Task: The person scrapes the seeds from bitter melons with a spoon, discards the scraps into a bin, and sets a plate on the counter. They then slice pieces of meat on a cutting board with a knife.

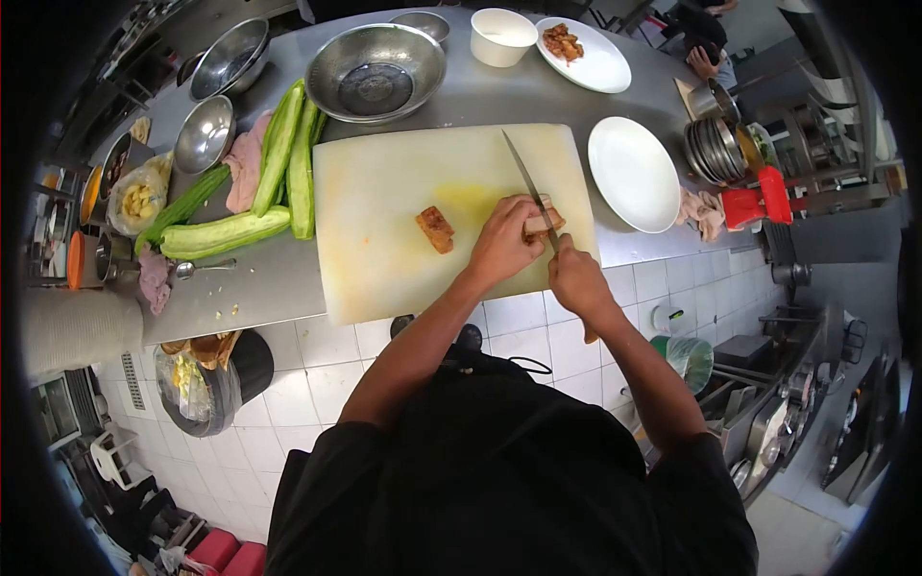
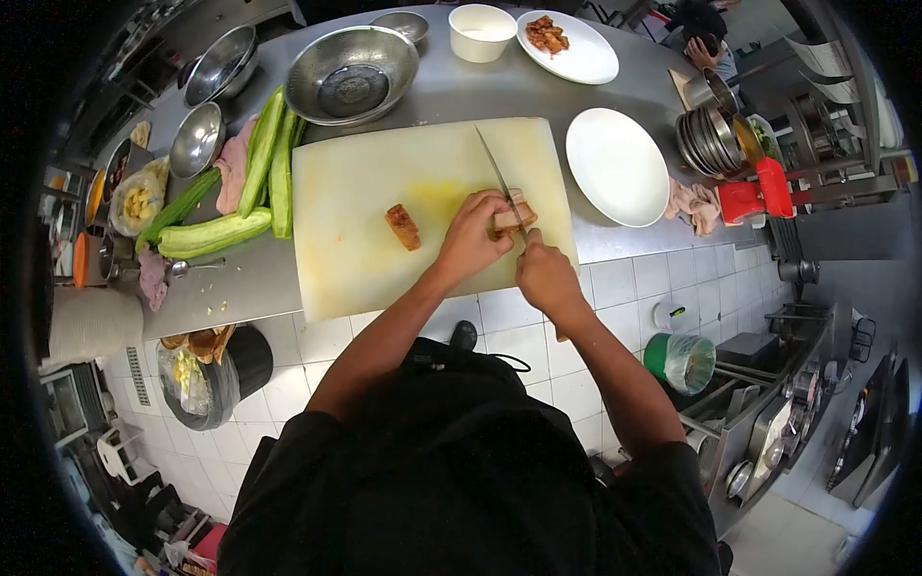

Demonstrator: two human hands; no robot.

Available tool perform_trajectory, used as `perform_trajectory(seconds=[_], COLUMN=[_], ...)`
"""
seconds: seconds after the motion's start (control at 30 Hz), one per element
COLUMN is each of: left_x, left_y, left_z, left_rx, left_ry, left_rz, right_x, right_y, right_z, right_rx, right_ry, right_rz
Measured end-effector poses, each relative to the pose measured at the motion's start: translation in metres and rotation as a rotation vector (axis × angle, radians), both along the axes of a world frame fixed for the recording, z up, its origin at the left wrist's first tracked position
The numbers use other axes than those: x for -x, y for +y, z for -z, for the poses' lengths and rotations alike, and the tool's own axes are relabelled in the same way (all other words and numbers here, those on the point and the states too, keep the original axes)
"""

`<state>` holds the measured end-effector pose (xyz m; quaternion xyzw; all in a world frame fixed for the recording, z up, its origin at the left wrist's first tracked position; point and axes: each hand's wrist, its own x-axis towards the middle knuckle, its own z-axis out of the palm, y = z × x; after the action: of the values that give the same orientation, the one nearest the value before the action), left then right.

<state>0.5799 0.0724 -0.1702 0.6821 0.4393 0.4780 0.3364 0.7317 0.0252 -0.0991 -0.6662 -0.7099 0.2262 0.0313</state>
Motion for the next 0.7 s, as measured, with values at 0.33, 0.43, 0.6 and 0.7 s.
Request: perform_trajectory(seconds=[0.33, 0.43, 0.6, 0.7], left_x=[0.002, 0.005, 0.008, 0.008], left_y=[-0.006, -0.006, -0.003, -0.001], left_z=[-0.005, -0.003, -0.003, -0.002], left_rx=[-0.033, -0.047, -0.069, -0.072], left_ry=[-0.059, -0.051, -0.058, -0.063], left_rz=[-0.002, -0.018, 0.004, 0.015], right_x=[0.012, 0.02, 0.021, 0.018], right_y=[-0.008, -0.007, -0.002, 0.0], right_z=[-0.041, -0.047, -0.038, -0.023], right_rx=[-0.067, -0.083, -0.074, -0.09], right_ry=[0.016, 0.066, 0.08, 0.088], right_rz=[0.065, 0.053, 0.042, 0.035])
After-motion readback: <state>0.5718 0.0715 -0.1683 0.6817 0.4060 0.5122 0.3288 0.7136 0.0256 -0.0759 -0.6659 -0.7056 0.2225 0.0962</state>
